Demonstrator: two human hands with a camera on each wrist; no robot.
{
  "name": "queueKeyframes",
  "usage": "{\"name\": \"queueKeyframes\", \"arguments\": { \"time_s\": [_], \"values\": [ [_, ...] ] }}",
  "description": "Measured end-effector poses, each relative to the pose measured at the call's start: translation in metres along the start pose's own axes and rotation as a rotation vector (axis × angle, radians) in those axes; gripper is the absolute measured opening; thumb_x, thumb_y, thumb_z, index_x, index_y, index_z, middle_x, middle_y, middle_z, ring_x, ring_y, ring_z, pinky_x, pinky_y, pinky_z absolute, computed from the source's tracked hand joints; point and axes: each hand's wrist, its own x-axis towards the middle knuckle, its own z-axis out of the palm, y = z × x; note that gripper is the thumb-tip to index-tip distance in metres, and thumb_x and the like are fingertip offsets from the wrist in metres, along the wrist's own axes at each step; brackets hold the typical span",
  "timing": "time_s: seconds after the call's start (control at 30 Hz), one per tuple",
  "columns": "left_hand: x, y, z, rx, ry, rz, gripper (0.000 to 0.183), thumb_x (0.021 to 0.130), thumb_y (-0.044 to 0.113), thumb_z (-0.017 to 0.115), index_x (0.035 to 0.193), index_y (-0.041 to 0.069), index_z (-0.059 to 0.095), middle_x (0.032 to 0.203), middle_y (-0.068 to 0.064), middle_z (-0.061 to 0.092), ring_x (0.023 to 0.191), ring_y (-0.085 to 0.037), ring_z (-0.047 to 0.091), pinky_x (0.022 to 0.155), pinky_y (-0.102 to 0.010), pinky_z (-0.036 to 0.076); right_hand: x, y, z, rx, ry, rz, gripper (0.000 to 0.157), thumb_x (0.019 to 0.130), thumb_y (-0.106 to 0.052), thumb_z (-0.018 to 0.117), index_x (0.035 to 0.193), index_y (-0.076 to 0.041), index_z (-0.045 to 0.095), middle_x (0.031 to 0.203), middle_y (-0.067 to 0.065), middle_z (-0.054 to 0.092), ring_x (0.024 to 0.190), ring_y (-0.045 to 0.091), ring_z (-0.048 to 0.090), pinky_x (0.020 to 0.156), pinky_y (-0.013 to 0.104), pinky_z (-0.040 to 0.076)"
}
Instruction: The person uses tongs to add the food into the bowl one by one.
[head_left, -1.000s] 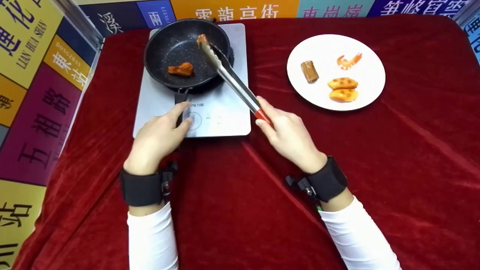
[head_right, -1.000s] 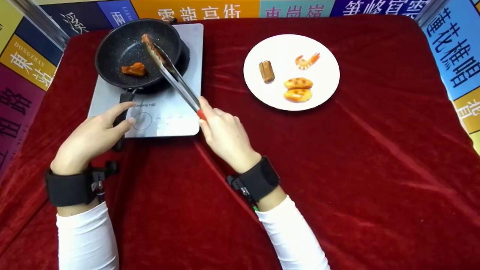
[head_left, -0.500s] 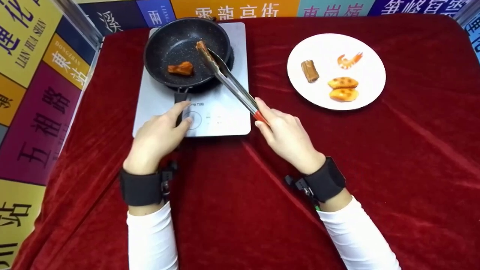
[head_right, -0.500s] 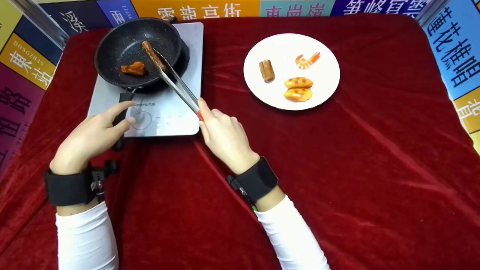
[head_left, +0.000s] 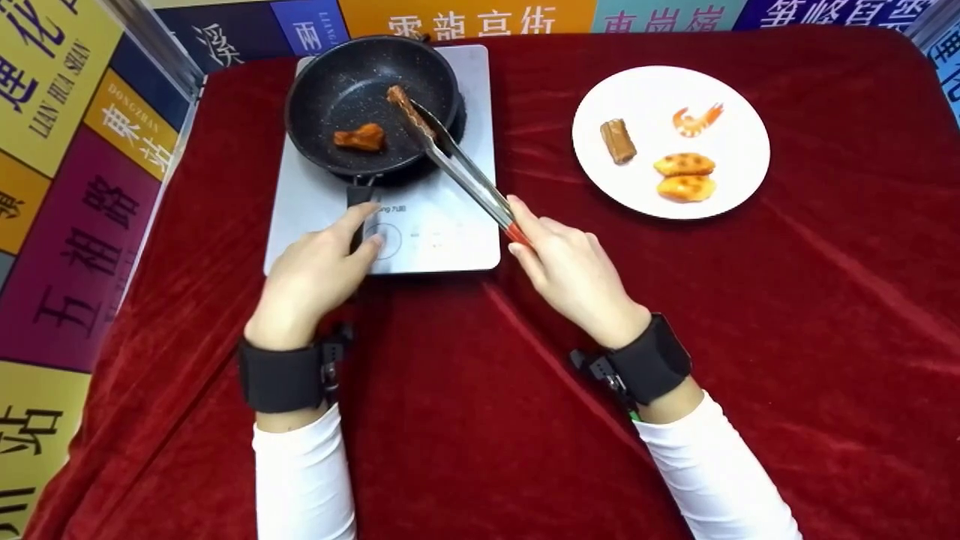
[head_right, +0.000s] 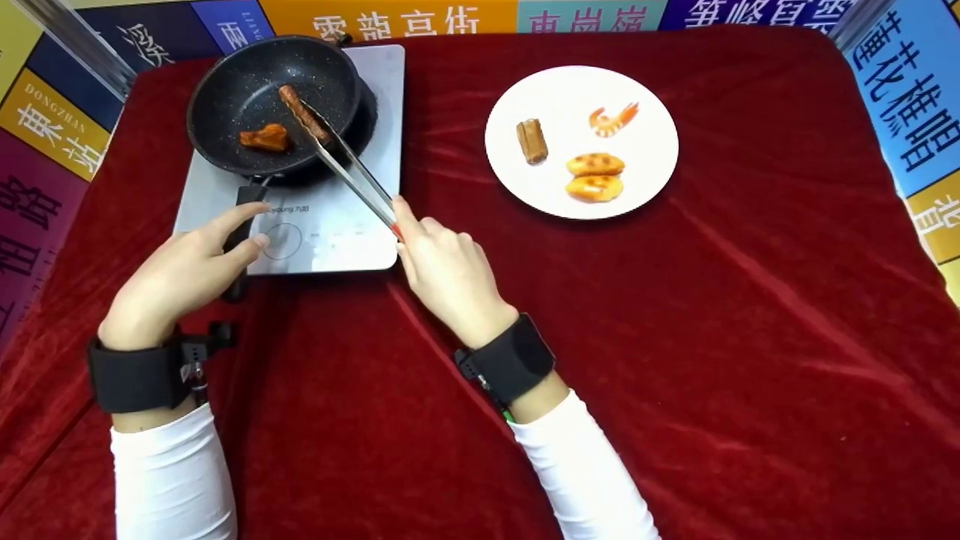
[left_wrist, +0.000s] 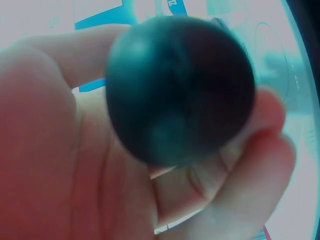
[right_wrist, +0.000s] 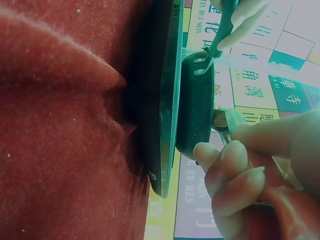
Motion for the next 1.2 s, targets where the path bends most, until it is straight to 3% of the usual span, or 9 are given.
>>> {"name": "queueKeyframes", "arguments": {
  "time_s": [0.4,0.8,1.2],
  "values": [
    [0.0017,0.0002,0.0004,0.001,-0.012,-0.001,0.049,0.090,0.049,0.038,0.137,0.035,0.033,0.127,-0.013,0.049,0.109,-0.036,0.049,0.084,-0.053,0.036,0.0010,-0.0017,-0.0029,0.031,-0.074,0.048,0.056,0.087,-0.030,0.057,0.136,-0.011,0.038,0.087,0.009,0.059,0.072,0.026,0.058,0.064,0.042,0.046],
    [0.0005,0.0011,-0.0002,0.002,-0.002,0.001,0.047,0.090,0.047,0.039,0.136,0.036,0.034,0.126,-0.013,0.050,0.108,-0.036,0.050,0.084,-0.053,0.036,0.0020,-0.0008,-0.0025,0.009,-0.080,0.061,0.060,0.084,-0.033,0.060,0.136,-0.013,0.039,0.075,-0.001,0.055,0.059,0.014,0.050,0.055,0.034,0.042],
    [0.0003,0.0005,-0.0006,0.006,-0.008,-0.002,0.048,0.090,0.049,0.038,0.136,0.037,0.034,0.126,-0.013,0.050,0.108,-0.036,0.050,0.082,-0.054,0.037,0.0021,-0.0018,-0.0020,0.008,-0.082,0.067,0.063,0.080,-0.034,0.064,0.135,-0.015,0.040,0.076,-0.004,0.055,0.060,0.014,0.051,0.056,0.034,0.043]
  ]
}}
